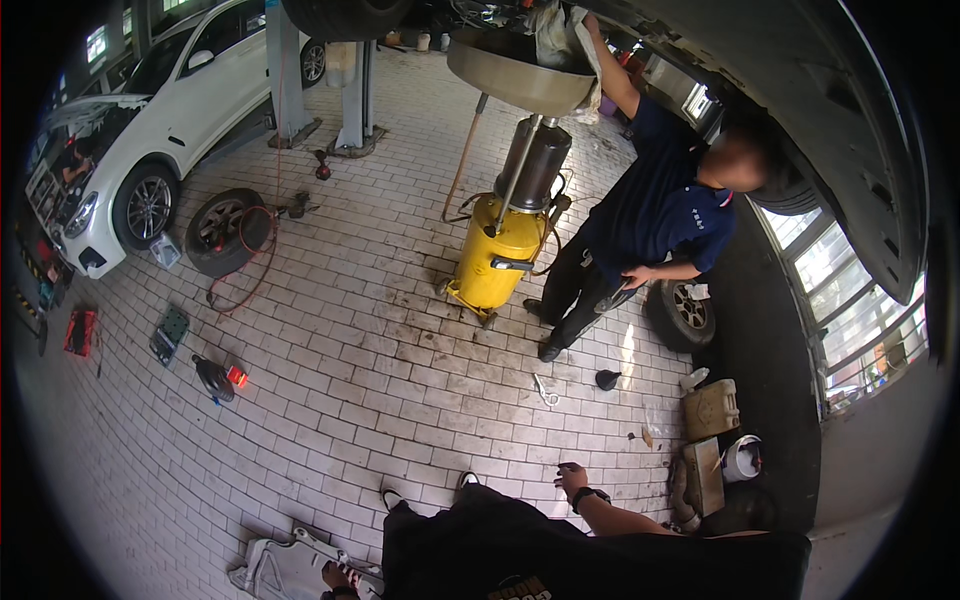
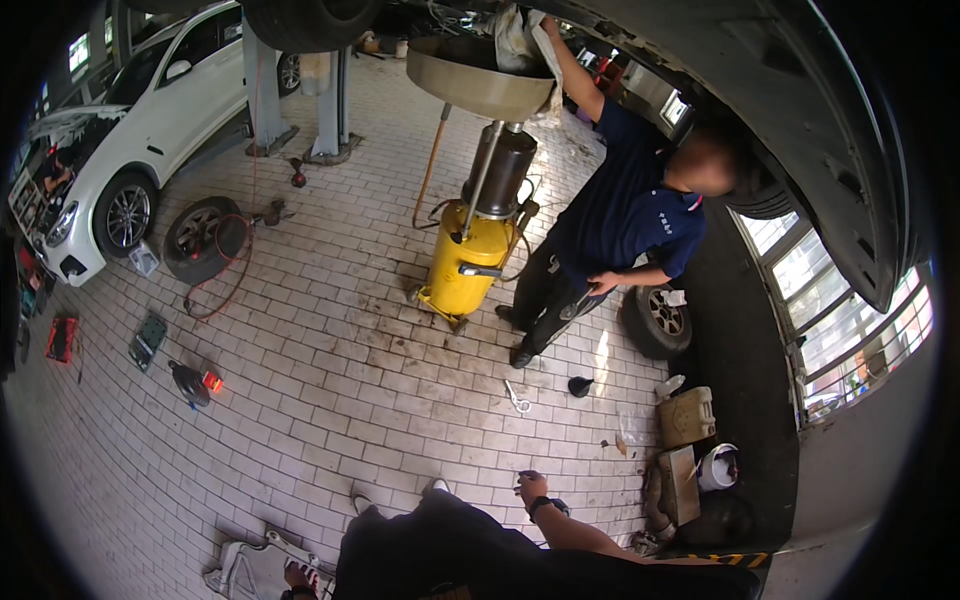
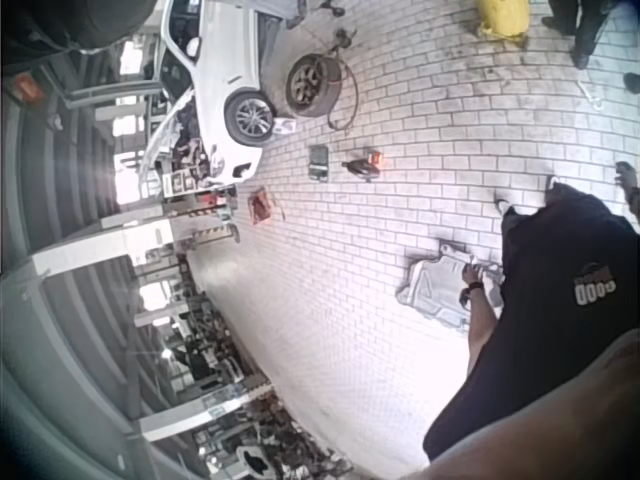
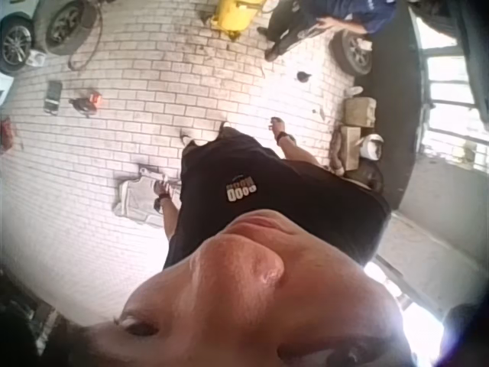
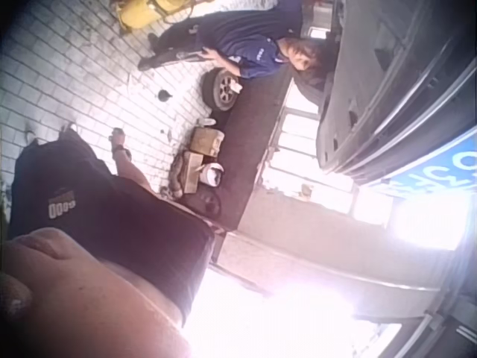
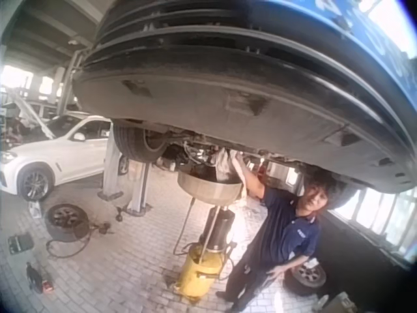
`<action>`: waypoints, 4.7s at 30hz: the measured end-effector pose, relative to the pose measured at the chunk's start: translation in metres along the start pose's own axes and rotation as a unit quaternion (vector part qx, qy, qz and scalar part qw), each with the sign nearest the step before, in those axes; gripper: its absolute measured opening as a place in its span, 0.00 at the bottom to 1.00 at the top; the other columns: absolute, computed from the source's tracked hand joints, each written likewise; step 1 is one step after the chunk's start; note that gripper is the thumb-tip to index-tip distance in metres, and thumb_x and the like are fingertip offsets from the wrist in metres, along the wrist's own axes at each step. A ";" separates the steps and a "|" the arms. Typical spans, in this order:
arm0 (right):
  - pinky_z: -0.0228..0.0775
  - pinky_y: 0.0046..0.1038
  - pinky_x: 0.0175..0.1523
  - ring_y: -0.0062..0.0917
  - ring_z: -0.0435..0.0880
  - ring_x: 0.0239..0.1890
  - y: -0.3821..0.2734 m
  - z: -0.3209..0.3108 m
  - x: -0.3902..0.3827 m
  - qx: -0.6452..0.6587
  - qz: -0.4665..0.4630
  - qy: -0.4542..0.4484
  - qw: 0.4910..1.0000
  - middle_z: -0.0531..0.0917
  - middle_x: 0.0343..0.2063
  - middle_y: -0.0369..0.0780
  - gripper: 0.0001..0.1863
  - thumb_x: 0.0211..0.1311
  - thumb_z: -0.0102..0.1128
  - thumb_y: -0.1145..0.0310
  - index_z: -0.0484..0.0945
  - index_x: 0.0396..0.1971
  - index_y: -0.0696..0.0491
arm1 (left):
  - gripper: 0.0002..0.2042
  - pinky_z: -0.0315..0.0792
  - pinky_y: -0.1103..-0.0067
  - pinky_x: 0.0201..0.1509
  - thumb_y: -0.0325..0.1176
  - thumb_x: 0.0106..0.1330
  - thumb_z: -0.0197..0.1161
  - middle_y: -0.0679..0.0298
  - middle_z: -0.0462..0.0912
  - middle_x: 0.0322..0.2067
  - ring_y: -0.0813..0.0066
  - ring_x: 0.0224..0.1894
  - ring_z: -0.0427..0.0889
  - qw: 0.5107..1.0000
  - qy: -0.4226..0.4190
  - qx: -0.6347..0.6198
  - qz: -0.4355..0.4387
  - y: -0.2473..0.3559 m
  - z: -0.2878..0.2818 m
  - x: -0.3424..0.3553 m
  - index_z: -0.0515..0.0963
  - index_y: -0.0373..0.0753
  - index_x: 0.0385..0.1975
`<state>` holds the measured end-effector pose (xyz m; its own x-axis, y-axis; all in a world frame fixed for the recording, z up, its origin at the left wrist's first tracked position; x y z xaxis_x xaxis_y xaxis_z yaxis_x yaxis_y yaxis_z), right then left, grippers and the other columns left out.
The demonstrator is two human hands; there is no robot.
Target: Inspecting vehicle tires and assisting with an oil change procedure in a service bay.
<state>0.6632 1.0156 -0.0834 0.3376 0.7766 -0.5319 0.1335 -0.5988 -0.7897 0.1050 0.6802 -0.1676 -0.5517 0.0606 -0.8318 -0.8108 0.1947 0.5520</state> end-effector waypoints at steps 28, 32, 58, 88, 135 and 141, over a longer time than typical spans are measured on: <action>0.73 0.24 0.22 0.28 0.79 0.21 -0.001 0.003 0.003 -0.017 0.004 0.004 1.000 0.77 0.26 0.43 0.12 0.52 0.47 0.75 0.72 0.36 0.62 | 0.16 0.60 0.71 0.33 0.41 0.56 0.49 0.60 0.68 0.41 0.62 0.34 0.68 0.998 -0.055 -0.024 -0.014 -0.030 -0.025 0.055 0.65 0.51 0.45; 0.73 0.24 0.21 0.28 0.79 0.21 0.000 -0.005 -0.004 -0.008 0.009 0.013 1.000 0.77 0.26 0.43 0.12 0.52 0.47 0.75 0.72 0.36 0.61 | 0.11 0.57 0.79 0.15 0.35 0.54 0.49 0.63 0.70 0.30 0.69 0.20 0.67 0.999 -0.040 -0.025 0.001 -0.006 -0.001 0.015 0.65 0.51 0.38; 0.73 0.24 0.22 0.28 0.79 0.20 0.009 -0.009 0.010 0.025 0.000 -0.005 1.000 0.77 0.25 0.44 0.12 0.51 0.48 0.73 0.74 0.35 0.61 | 0.08 0.59 0.79 0.10 0.36 0.55 0.47 0.62 0.68 0.23 0.70 0.14 0.65 1.000 0.011 0.015 0.019 -0.004 0.002 0.002 0.66 0.48 0.35; 0.73 0.24 0.22 0.30 0.79 0.21 0.008 -0.010 0.006 0.021 0.008 -0.008 1.000 0.77 0.28 0.46 0.13 0.53 0.48 0.71 0.72 0.38 0.61 | 0.10 0.58 0.80 0.14 0.36 0.54 0.48 0.63 0.69 0.29 0.69 0.18 0.66 1.000 0.002 0.010 0.003 0.003 0.008 -0.022 0.65 0.51 0.37; 0.63 0.32 0.26 0.30 0.72 0.25 0.025 -0.020 0.054 -0.008 0.054 -0.077 0.996 0.72 0.30 0.38 0.15 0.50 0.50 0.63 0.69 0.40 0.47 | 0.10 0.65 0.71 0.19 0.47 0.52 0.51 0.69 0.72 0.20 0.68 0.22 0.72 0.998 -0.051 -0.025 0.020 -0.052 0.000 0.029 0.71 0.50 0.19; 0.62 0.30 0.24 0.25 0.71 0.23 -0.004 -0.001 0.068 -0.002 0.029 -0.112 0.993 0.70 0.29 0.35 0.14 0.51 0.47 0.63 0.68 0.39 0.47 | 0.14 0.53 0.75 0.14 0.50 0.52 0.45 0.69 0.64 0.16 0.68 0.16 0.64 0.994 -0.044 -0.096 0.042 -0.058 -0.016 0.012 0.64 0.48 0.15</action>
<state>0.6868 1.0702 -0.1159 0.1288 0.7651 -0.6309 0.1244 -0.6436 -0.7552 0.1423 0.6535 -0.2083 -0.6062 0.1555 -0.7800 -0.7900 -0.0043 0.6131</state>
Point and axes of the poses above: each hand's wrist, its own x-axis towards the middle knuckle, its own z-axis out of the palm, y = z × x, the point moved 2 cm from there along x, towards the middle knuckle
